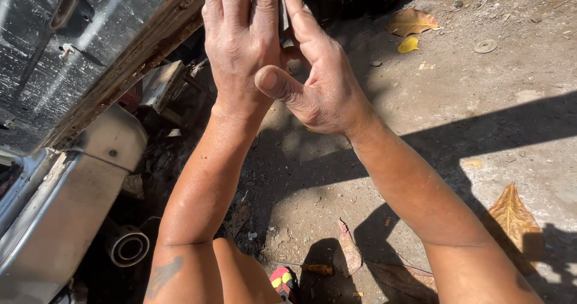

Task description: Sand the lower body panel of a car to remove rust.

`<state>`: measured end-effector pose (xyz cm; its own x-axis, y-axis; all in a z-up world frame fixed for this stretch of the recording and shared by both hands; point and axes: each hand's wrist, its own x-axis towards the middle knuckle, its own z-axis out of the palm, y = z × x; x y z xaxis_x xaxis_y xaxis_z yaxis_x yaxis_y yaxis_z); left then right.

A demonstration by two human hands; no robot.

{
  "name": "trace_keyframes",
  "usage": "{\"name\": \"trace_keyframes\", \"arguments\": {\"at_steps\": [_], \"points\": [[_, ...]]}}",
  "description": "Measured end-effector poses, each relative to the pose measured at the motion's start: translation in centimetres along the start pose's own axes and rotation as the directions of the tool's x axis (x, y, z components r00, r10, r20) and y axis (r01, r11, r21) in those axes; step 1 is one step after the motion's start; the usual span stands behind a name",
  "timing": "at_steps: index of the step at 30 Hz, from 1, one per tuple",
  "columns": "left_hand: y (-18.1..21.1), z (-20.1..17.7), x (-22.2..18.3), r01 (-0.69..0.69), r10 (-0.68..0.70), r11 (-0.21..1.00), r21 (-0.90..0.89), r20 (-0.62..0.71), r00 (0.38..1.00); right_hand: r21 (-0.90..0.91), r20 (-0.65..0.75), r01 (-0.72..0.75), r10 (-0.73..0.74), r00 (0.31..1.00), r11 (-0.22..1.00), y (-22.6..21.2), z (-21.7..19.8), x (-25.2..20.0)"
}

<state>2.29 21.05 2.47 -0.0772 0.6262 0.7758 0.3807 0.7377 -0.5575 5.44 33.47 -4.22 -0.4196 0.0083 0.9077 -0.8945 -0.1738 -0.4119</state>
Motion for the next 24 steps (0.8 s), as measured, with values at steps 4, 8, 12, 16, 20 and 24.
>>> {"name": "trace_keyframes", "arguments": {"at_steps": [4, 8, 12, 16, 20, 24], "points": [[0.0, -0.5, 0.0, 0.067, -0.066, 0.992, -0.111, 0.016, 0.998, 0.182, -0.063, -0.057, 0.070, 0.996, 0.982, 0.8, 1.2, 1.2], [-0.9, -2.6, -0.5, 0.113, -0.104, 0.965, -0.237, 0.052, 0.993, 0.092, -0.212, -0.002, 0.022, 0.977, 0.996, 1.1, 1.9, 1.5], [-1.3, -2.2, -0.7, 0.112, -0.095, 0.971, -0.210, 0.089, 0.991, -0.012, -0.327, 0.045, -0.046, 0.944, 0.999, 1.2, 2.8, 1.6], [-1.1, -1.2, -1.4, 0.148, -0.130, 0.982, -0.122, 0.144, 0.981, 0.023, -0.270, 0.013, -0.006, 0.963, 1.000, 2.1, 3.6, 1.8], [-0.5, -2.3, -0.4, 0.115, -0.113, 0.993, -0.005, 0.152, 0.982, 0.118, -0.286, -0.029, 0.062, 0.956, 0.993, 2.1, 4.2, 2.3], [-0.1, -2.4, 1.4, -0.012, 0.004, 0.999, 0.043, 0.171, 0.985, 0.052, -0.374, 0.095, -0.069, 0.925, 0.994, 2.4, 3.2, 3.5]]}}
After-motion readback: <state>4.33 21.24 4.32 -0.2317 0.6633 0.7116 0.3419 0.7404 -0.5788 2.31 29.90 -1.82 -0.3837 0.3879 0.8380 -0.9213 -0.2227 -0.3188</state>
